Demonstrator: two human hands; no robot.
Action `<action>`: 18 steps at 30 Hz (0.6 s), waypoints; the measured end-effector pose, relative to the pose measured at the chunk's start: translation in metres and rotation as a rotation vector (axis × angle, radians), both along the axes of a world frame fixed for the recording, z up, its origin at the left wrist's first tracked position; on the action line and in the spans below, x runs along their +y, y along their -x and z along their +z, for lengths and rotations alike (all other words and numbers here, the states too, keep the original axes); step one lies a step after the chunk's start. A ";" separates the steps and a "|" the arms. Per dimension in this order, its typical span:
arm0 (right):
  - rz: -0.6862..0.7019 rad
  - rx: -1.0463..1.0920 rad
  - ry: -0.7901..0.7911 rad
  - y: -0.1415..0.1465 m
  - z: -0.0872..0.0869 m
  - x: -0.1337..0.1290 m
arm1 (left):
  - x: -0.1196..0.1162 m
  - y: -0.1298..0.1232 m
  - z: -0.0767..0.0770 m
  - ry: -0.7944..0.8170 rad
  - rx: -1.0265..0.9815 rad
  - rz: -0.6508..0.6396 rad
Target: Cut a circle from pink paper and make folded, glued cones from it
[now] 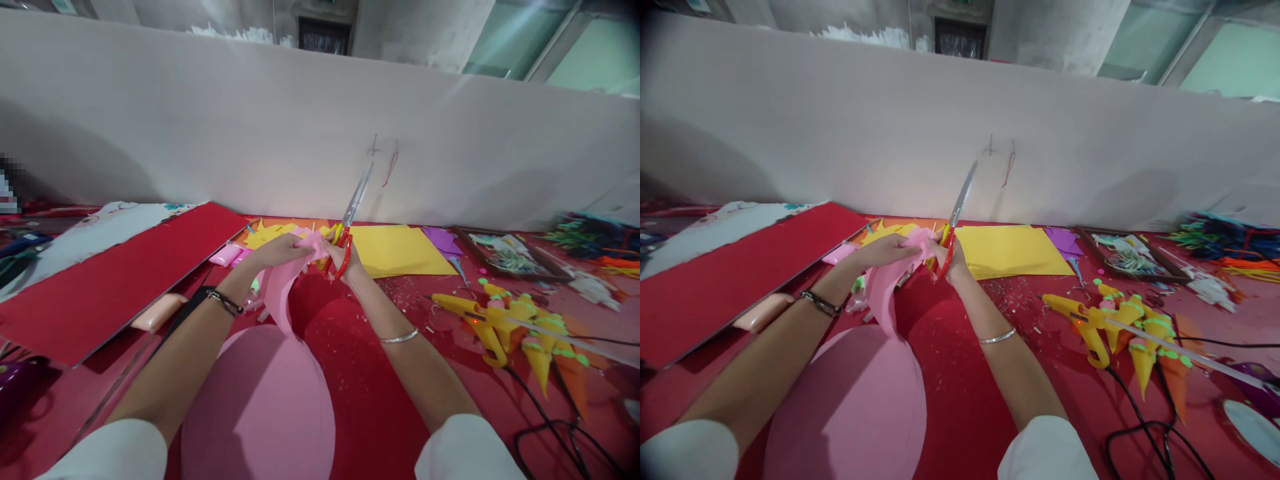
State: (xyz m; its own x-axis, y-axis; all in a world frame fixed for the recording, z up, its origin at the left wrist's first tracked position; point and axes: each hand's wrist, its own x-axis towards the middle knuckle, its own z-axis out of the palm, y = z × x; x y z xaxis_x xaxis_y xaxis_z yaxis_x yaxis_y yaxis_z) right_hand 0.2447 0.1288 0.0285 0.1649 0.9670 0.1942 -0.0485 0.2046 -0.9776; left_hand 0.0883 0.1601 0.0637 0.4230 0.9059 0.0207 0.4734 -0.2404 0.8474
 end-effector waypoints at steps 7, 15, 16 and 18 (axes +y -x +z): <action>-0.194 0.129 -0.084 -0.016 0.007 0.008 | 0.000 0.029 0.001 0.126 -0.083 -0.020; -0.260 0.203 -0.123 -0.015 0.006 0.010 | -0.005 0.039 -0.021 0.306 -0.427 0.156; -0.257 0.207 -0.126 -0.014 0.005 0.010 | -0.008 0.036 -0.025 0.330 -0.446 0.175; -0.252 0.207 -0.128 -0.012 0.004 0.010 | -0.012 0.029 -0.031 0.369 -0.482 0.204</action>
